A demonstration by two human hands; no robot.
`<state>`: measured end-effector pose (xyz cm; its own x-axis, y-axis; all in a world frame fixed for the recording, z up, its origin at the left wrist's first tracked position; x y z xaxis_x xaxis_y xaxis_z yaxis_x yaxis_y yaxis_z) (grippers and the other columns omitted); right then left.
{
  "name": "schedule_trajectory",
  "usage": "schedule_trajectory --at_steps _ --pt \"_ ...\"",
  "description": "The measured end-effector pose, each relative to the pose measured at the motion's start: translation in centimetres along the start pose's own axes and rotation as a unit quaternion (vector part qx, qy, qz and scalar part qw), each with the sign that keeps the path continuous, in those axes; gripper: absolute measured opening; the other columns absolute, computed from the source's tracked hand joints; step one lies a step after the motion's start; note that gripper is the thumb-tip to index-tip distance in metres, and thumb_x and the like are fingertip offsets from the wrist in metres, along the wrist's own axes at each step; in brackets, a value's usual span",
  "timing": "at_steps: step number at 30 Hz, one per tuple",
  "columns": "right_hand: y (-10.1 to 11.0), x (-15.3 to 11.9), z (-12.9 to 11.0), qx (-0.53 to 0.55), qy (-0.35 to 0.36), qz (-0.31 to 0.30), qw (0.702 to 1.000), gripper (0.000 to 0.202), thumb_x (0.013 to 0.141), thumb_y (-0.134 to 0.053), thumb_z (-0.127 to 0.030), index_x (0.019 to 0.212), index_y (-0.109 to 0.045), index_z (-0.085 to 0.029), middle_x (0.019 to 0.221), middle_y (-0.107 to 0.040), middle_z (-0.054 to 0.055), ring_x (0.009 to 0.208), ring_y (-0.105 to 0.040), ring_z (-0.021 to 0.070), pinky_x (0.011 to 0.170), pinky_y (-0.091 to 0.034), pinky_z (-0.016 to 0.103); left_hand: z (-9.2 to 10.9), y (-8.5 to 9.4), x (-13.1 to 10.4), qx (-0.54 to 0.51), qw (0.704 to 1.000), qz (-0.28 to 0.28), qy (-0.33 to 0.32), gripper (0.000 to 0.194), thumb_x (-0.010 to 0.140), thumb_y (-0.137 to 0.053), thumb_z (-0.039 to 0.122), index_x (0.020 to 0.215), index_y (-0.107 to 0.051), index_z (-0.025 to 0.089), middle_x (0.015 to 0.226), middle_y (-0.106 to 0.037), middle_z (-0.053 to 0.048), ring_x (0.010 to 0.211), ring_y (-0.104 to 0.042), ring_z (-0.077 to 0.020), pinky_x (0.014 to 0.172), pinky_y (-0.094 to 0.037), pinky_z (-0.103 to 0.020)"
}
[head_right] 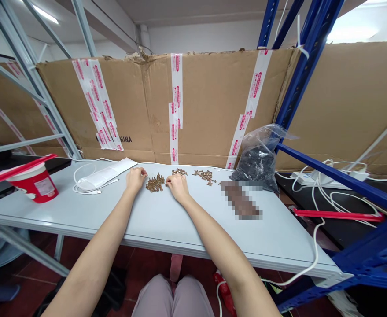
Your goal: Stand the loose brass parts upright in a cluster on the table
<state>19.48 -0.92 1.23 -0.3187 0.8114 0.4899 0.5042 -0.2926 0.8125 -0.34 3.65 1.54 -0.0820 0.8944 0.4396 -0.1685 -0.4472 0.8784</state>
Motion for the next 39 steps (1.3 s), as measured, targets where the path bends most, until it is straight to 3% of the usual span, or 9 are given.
schedule_trajectory --at_steps 16,21,30,39 --pt "-1.0 1.0 -0.3 0.023 -0.005 0.000 1.000 0.010 0.079 -0.054 -0.019 0.086 -0.061 -0.022 0.086 -0.066 0.000 0.090 -0.052 0.0152 0.078 -0.024 0.029 0.0 0.0 0.4 -0.025 1.000 0.019 -0.002 0.006 0.075 -0.057 0.024 0.076 -0.062 0.021 0.089 -0.062 -0.004 0.092 -0.051 -0.0207 0.076 -0.040 -0.030" --pt "-1.2 1.0 0.1 0.045 -0.023 0.009 0.999 0.017 0.077 -0.059 -0.027 0.093 -0.057 -0.022 0.085 -0.065 -0.001 0.088 -0.052 0.0150 0.077 -0.026 0.028 0.0 0.0 0.3 -0.029 0.999 0.018 -0.002 0.006 0.075 -0.058 0.025 0.077 -0.061 0.021 0.091 -0.061 -0.004 0.094 -0.051 -0.0209 0.077 -0.039 -0.031" --pt "-1.5 0.7 0.8 -0.018 -0.079 -0.051 0.995 0.028 0.082 -0.049 -0.043 0.076 -0.066 -0.022 0.092 -0.062 0.004 0.094 -0.050 0.0181 0.076 -0.029 0.029 -0.1 -0.2 0.4 -0.019 1.000 -0.004 0.009 0.007 0.075 -0.059 0.027 0.077 -0.061 0.021 0.089 -0.061 -0.005 0.095 -0.050 -0.0214 0.078 -0.039 -0.031" --pt "-1.6 0.6 0.6 -0.011 -0.072 -0.070 0.995 0.023 0.083 -0.047 -0.036 0.082 -0.066 -0.024 0.091 -0.062 0.004 0.095 -0.050 0.0177 0.077 -0.030 0.029 -0.1 -0.3 0.4 -0.029 1.000 -0.007 0.008 0.005 0.075 -0.058 0.024 0.077 -0.062 0.021 0.090 -0.061 -0.004 0.094 -0.050 -0.0207 0.078 -0.038 -0.031"
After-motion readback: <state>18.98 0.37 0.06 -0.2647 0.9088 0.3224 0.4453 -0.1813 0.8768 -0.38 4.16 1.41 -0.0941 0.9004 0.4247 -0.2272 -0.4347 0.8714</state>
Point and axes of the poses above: each hand's wrist, its own x-axis towards the middle knuckle, its own y-axis out of the back of the hand, z = x × y, the point moved 3 cm from there along x, towards the middle knuckle
